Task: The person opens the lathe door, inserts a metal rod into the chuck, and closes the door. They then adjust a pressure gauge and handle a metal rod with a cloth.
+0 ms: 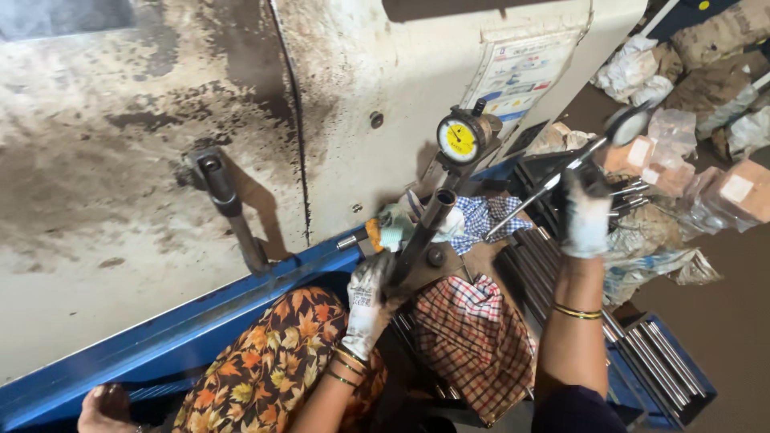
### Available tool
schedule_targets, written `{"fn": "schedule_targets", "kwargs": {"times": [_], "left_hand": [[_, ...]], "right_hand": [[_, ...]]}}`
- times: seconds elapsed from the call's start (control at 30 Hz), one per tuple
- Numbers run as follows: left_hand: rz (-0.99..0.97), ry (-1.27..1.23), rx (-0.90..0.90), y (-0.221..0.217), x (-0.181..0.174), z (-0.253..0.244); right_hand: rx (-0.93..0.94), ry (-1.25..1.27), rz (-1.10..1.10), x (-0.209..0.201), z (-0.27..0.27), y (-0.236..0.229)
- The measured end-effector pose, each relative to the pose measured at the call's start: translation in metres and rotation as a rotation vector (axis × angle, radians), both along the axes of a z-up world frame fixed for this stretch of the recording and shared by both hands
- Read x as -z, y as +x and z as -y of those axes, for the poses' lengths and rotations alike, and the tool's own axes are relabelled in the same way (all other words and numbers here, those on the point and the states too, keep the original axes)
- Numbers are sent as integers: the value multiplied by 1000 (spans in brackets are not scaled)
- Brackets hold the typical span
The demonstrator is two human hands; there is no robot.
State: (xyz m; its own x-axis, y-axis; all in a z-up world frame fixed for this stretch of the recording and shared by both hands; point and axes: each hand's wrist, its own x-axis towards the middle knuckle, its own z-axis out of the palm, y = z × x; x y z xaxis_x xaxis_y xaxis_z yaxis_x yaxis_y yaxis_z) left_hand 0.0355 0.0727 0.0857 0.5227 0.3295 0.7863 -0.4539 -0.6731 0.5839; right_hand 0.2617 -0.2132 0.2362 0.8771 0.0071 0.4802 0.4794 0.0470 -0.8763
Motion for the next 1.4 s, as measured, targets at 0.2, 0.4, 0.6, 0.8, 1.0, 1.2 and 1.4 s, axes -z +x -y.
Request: {"fn": "schedule_targets", "kwargs": {"times": [0.2, 0.4, 0.6, 0.8, 1.0, 1.2, 1.4], "left_hand": [[-103, -101, -32, -19, -52, 3], [-42, 551, -465, 2, -82, 6], [-180, 914, -567, 45, -107, 8], [-148, 672, -387, 63, -104, 10], [-160, 228, 71, 71, -101, 6], [40, 256, 107, 56, -115, 1], [-59, 35, 325, 48, -131, 0]], "right_hand": [[-157, 79, 232, -126, -46, -100], [-225, -34, 525, -176, -87, -122], [-260, -91, 554, -166, -98, -119], [-70, -249, 641, -163, -112, -110], [-143, -190, 509, -164, -121, -127], [-213, -155, 480, -172, -129, -138], [-186, -189, 500, -175, -129, -140]]}}
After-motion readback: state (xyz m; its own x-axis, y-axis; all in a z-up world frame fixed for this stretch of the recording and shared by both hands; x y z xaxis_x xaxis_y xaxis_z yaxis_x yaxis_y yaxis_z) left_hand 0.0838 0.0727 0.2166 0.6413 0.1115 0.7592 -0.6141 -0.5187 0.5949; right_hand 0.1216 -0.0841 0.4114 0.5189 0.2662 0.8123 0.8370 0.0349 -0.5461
